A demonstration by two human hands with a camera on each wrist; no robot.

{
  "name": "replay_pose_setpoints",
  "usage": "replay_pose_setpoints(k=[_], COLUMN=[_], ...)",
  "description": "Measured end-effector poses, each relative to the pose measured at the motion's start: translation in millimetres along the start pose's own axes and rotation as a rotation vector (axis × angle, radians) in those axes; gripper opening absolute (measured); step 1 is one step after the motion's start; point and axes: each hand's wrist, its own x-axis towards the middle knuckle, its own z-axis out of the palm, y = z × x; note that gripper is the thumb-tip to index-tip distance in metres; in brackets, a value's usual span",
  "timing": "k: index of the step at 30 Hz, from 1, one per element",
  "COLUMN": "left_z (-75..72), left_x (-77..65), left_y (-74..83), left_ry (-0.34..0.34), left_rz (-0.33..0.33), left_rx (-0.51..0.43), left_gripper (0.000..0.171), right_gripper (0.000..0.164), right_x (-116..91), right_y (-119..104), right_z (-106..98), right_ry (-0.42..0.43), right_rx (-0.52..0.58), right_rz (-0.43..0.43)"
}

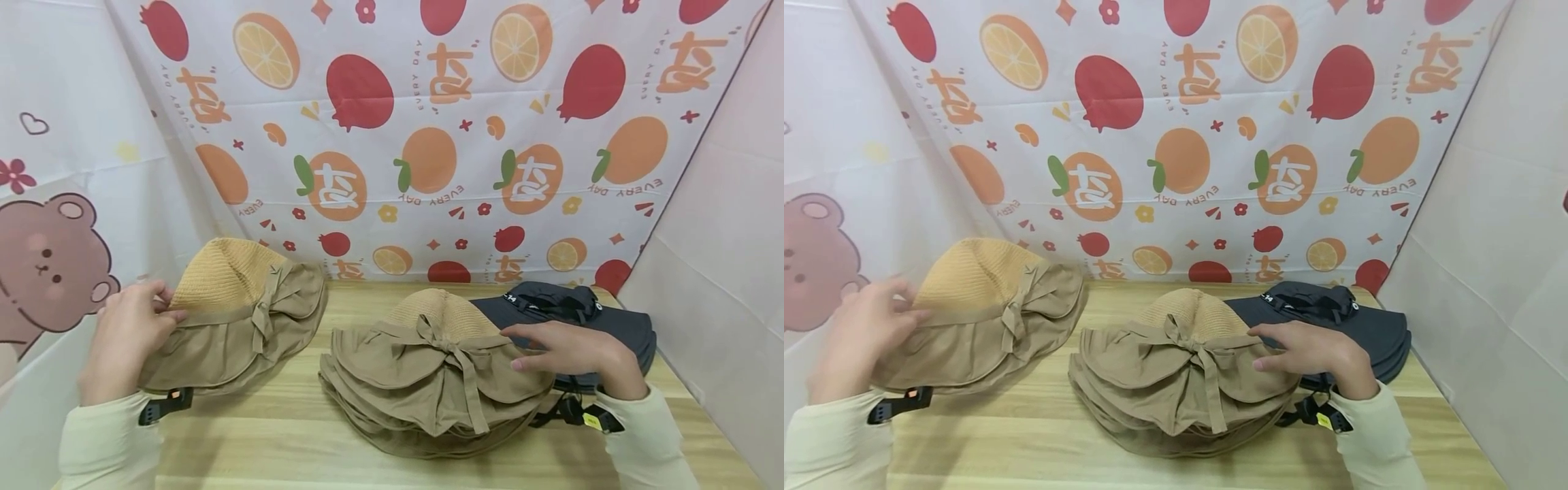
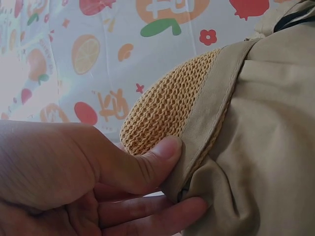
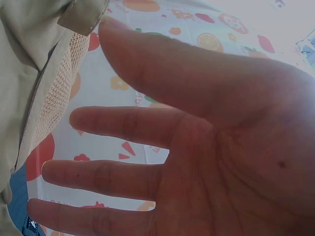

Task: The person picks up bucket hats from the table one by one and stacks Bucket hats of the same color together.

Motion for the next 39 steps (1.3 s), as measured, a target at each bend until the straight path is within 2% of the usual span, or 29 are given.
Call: replay_pose_setpoints(k=[6, 16, 26, 32, 39], left_z=[-1.6, -5.0, -15.6, -21.2, -22.1], left_x=[0.5, -3.0, -10.6, -13.1, -16.9], left_y=[-0.2, 4.5, 21.3, 30.6, 38.5], left_ry=[-0.011, 0.005, 0.044, 0.045, 0.058], left_rz=[-0.003, 0.001, 0.001, -0.007, -0.006], left_rx=[-0.007, -0.006, -0.021, -0.036, -0.038], left_gripper=[0.017, 0.019, 0.018, 0.015, 0.014], right_gripper=[0.067, 0.067, 0.067, 0.066, 0.066], right_x=[0.5, 0.1, 1.6, -0.8, -3.9], right_y=[-3.0, -3.6, -4.9, -4.6, -1.8], right_z=[-2.5, -2.6, -2.6, -1.9, -0.9], right_ry=[0.009, 0.006, 0.009, 0.016, 0.025], right_rx=[-0.034, -0.026, -0.027, 0.006, 0.030], right_rz=[-0.008, -0.002, 0.004, 0.007, -0.021])
